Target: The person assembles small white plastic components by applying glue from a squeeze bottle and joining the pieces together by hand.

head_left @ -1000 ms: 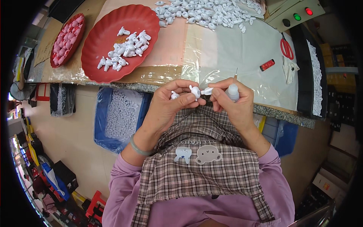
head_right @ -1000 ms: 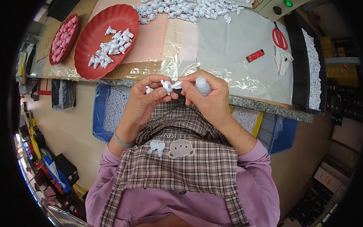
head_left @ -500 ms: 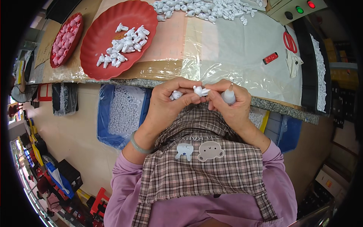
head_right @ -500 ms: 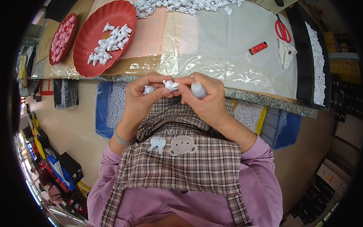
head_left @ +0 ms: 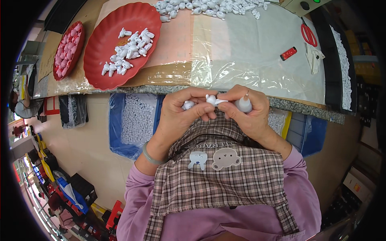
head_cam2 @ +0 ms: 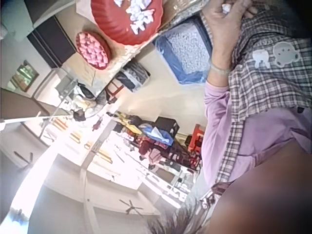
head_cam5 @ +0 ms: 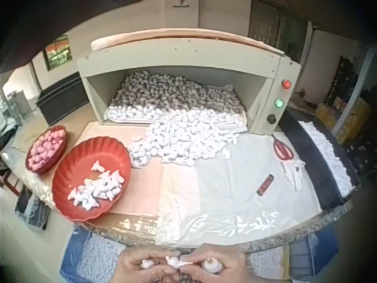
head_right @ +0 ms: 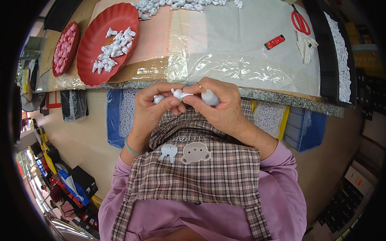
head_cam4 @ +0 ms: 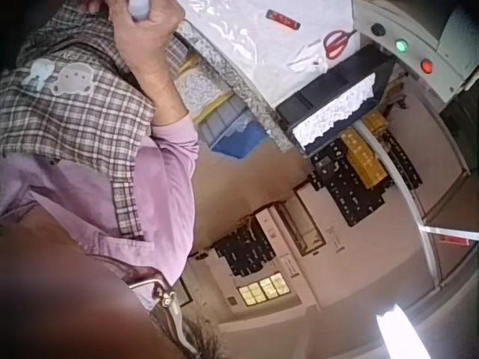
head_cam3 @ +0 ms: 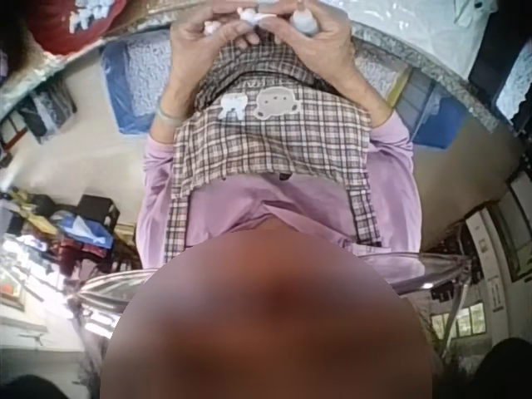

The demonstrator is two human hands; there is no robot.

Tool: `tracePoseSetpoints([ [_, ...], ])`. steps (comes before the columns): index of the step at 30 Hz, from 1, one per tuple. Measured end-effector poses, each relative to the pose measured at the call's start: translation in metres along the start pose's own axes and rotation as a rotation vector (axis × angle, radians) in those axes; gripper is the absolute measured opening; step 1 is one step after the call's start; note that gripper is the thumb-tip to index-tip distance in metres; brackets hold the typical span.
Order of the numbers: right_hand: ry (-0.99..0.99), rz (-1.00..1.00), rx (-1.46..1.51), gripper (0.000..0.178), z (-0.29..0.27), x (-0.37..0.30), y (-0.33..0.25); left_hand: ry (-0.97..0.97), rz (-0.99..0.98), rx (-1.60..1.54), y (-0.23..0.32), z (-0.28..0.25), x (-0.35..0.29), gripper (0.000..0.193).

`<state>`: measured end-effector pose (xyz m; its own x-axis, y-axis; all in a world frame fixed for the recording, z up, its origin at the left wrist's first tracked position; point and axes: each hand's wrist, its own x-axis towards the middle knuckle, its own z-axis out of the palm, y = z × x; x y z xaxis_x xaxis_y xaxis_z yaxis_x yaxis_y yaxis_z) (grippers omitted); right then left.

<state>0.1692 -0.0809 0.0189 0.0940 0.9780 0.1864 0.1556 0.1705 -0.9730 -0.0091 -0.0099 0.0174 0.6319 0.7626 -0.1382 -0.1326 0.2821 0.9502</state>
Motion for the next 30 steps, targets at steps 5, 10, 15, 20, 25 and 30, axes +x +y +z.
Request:
tracePoseSetpoints([
  [5, 0.003, -0.023, 0.100, 0.016, 0.002, -0.011, 0.000, -0.102, 0.278, 0.181, -0.004, 0.000, -0.003, 0.024],
  [10, 0.016, -0.065, 0.271, 0.019, 0.007, -0.020, 0.003, -0.133, 0.394, 0.279, -0.004, 0.002, -0.006, 0.024],
  [15, 0.027, -0.068, 0.293, 0.019, 0.008, -0.023, 0.005, -0.131, 0.375, 0.292, -0.003, 0.005, -0.006, 0.024],
  [20, 0.034, -0.047, 0.307, 0.019, 0.009, -0.022, 0.009, -0.124, 0.372, 0.283, -0.007, 0.004, -0.004, 0.024],
  [25, 0.047, -0.002, 0.291, 0.016, 0.008, -0.019, 0.013, -0.125, 0.382, 0.312, -0.004, 0.001, -0.001, 0.025],
  [30, 0.061, 0.015, 0.232, 0.016, 0.005, -0.015, 0.010, -0.113, 0.197, 0.184, -0.008, 0.003, 0.004, 0.023],
])
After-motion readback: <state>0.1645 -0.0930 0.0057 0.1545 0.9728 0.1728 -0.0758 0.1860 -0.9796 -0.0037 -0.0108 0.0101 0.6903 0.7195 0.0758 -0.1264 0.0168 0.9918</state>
